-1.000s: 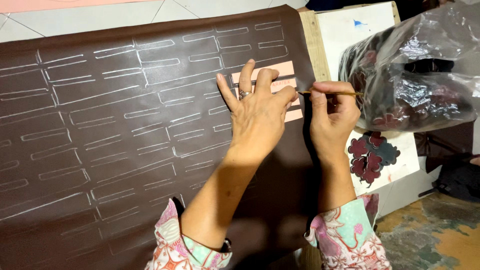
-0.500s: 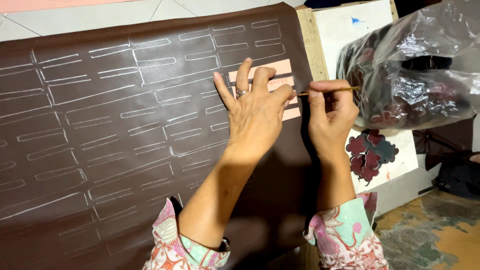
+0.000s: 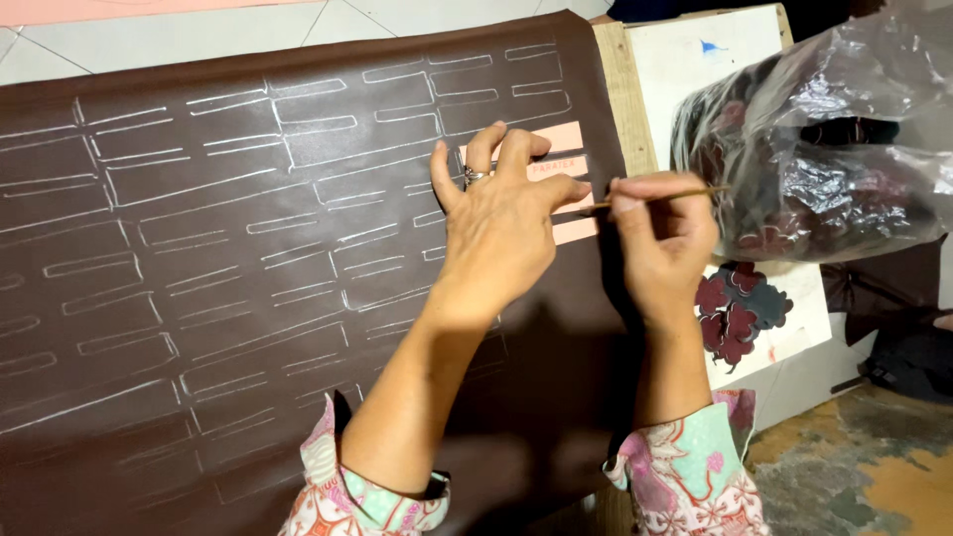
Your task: The person holds a pink paper template flat on a brown leather sheet and uses a wooden stylus to trace along the template's slots, embossing pattern lines onto the leather. They reposition the template, continue tracing, then lift the template and smooth the leather sheet.
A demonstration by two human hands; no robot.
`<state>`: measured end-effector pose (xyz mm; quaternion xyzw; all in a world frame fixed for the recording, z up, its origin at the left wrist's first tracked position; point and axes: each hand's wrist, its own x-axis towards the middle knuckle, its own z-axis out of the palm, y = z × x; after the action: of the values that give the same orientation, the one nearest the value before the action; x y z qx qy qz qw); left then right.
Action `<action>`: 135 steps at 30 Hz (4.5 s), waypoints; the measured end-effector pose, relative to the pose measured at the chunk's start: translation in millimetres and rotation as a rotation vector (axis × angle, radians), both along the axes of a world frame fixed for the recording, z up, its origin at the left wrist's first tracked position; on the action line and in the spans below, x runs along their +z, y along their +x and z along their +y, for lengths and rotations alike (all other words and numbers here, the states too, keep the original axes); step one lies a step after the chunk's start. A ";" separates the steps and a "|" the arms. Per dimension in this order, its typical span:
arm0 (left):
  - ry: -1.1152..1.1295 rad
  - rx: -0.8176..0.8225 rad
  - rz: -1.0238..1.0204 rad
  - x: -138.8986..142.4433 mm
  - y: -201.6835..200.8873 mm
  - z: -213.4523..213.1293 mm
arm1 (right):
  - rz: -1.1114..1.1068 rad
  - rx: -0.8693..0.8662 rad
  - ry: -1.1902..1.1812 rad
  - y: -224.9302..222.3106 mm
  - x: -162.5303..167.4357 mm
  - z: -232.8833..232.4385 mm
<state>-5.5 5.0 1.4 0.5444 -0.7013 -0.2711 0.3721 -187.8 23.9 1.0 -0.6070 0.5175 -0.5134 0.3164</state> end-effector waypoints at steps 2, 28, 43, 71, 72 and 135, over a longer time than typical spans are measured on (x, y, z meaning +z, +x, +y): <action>0.000 -0.018 0.020 1.5 4.4 -1.1 | 0.083 0.076 -0.036 3.3 -1.1 -1.1; -0.014 -0.052 -0.003 0.4 7.2 -1.8 | 0.237 0.083 -0.052 3.1 3.7 -0.2; 0.000 -0.047 0.003 -0.3 6.6 -2.6 | 0.160 0.010 0.003 -13.2 -3.8 -3.2; 0.004 -0.096 0.042 2.8 15.6 -2.0 | 0.152 0.140 0.082 0.3 -4.8 -1.0; 0.009 -0.101 0.050 2.7 15.5 -1.7 | 0.149 0.146 0.089 0.4 -4.4 -1.0; -0.014 -0.114 0.033 -1.7 17.8 -2.8 | -0.083 -0.215 0.029 -7.1 -9.1 34.8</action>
<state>12.3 2.2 -0.3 0.4964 -0.7266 -0.2961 0.3714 -194.9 58.7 -8.1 -0.5217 0.5732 -0.5616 0.2895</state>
